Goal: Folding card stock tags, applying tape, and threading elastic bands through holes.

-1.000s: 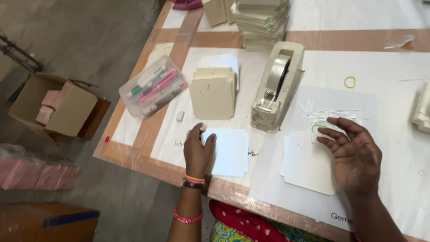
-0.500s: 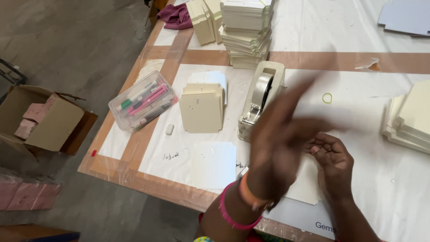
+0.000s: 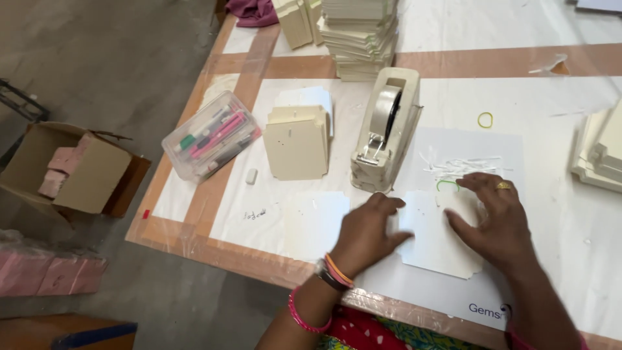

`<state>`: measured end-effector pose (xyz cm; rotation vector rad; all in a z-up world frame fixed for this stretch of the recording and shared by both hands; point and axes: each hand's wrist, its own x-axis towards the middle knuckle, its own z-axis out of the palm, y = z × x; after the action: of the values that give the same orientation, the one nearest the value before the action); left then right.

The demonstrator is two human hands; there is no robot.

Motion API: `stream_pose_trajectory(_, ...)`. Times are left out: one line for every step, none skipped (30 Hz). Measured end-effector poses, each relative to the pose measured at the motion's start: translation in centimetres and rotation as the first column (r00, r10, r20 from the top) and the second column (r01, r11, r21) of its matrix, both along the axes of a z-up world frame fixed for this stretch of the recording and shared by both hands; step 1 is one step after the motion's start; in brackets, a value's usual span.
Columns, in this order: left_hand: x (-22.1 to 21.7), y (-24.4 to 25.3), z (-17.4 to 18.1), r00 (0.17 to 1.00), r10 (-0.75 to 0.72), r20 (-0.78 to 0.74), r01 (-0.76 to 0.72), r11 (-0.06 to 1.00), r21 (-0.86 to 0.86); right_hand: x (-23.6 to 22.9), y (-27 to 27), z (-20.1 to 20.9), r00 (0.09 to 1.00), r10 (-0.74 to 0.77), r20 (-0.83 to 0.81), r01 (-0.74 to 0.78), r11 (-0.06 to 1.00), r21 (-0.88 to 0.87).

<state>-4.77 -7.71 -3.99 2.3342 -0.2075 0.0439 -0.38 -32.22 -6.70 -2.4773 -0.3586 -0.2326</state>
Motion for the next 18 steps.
stream_pose_trajectory(0.0,-0.5,0.1,1.0,-0.008,-0.002,0.008,1.0,-0.003,0.3,-0.4,0.2,1.0,-0.008,-0.002,0.008,1.0,-0.003)
stream_pose_trajectory(-0.1,-1.1,0.3,0.997,-0.074,0.03,0.071,0.992,0.103,0.6,-0.7,0.5,0.993,0.063,-0.099,-0.073,0.993,-0.096)
stream_pose_trajectory(-0.2,-1.7,0.4,0.988,-0.143,0.054,0.129,0.969,0.209,0.8,-1.1,0.7,0.971,0.122,-0.204,-0.159,0.971,-0.18)
stream_pose_trajectory(0.0,-1.9,0.4,0.987,-0.151,0.05,0.138,0.969,0.206,0.8,-1.2,0.2,0.971,0.113,-0.209,-0.152,0.972,-0.181)
stream_pose_trajectory(0.2,-2.2,0.4,0.986,-0.165,0.028,0.152,0.952,0.266,0.8,-1.4,-0.3,0.96,0.156,-0.234,-0.204,0.958,-0.199)
stream_pose_trajectory(0.4,-2.6,0.4,0.984,-0.177,0.005,0.166,0.931,0.324,0.8,-1.7,-0.7,0.945,0.197,-0.26,-0.256,0.943,-0.215)
stream_pose_trajectory(0.8,-2.7,0.0,0.984,-0.18,0.004,0.169,0.933,0.319,0.8,-1.6,-0.6,0.945,0.193,-0.263,-0.253,0.942,-0.219)
stream_pose_trajectory(1.2,-3.0,-0.3,0.982,-0.189,0.001,0.178,0.924,0.34,0.7,-1.6,-0.5,0.943,0.175,-0.283,-0.251,0.933,-0.258)
stream_pose_trajectory(1.6,-3.0,-0.6,0.98,-0.199,-0.005,0.187,0.912,0.365,0.7,-1.3,-0.5,0.94,0.158,-0.303,-0.249,0.924,-0.291)
stream_pose_trajectory(1.7,-3.1,-0.7,0.979,-0.202,-0.009,0.191,0.911,0.365,0.6,-1.2,-0.4,0.939,0.155,-0.306,-0.247,0.925,-0.289)
stream_pose_trajectory(1.9,-3.2,-0.8,0.979,-0.203,-0.028,0.199,0.907,0.372,0.7,-1.0,-0.3,0.941,0.13,-0.313,-0.232,0.921,-0.314)
stream_pose_trajectory(2.1,-3.3,-0.9,0.978,-0.204,-0.048,0.207,0.902,0.379,0.7,-0.9,-0.2,0.942,0.105,-0.319,-0.217,0.915,-0.339)
stream_pose_trajectory(2.1,-3.4,-0.4,0.977,-0.207,-0.048,0.21,0.901,0.381,0.6,-0.8,0.1,0.942,0.102,-0.319,-0.214,0.917,-0.337)
stream_pose_trajectory(2.0,-3.6,0.1,0.98,-0.192,-0.046,0.195,0.906,0.376,0.5,-0.7,0.4,0.954,0.099,-0.282,-0.192,0.926,-0.326)
stream_pose_trajectory(2.0,-3.7,0.7,0.983,-0.177,-0.041,0.18,0.91,0.373,0.5,-0.6,0.7,0.966,0.094,-0.242,-0.17,0.934,-0.314)
stream_pose_trajectory(2.0,-3.8,0.8,0.983,-0.18,-0.038,0.181,0.908,0.377,0.5,-0.6,1.1,0.967,0.092,-0.239,-0.166,0.936,-0.311)
stream_pose_trajectory(1.8,-3.9,0.8,0.986,-0.159,0.041,0.133,0.92,0.37,0.4,-0.5,1.4,0.978,0.104,-0.179,-0.147,0.957,-0.249)
stream_pose_trajectory(1.5,-3.9,0.8,0.983,-0.137,0.119,0.086,0.929,0.359,0.2,-0.5,1.8,0.987,0.111,-0.119,-0.132,0.974,-0.184)
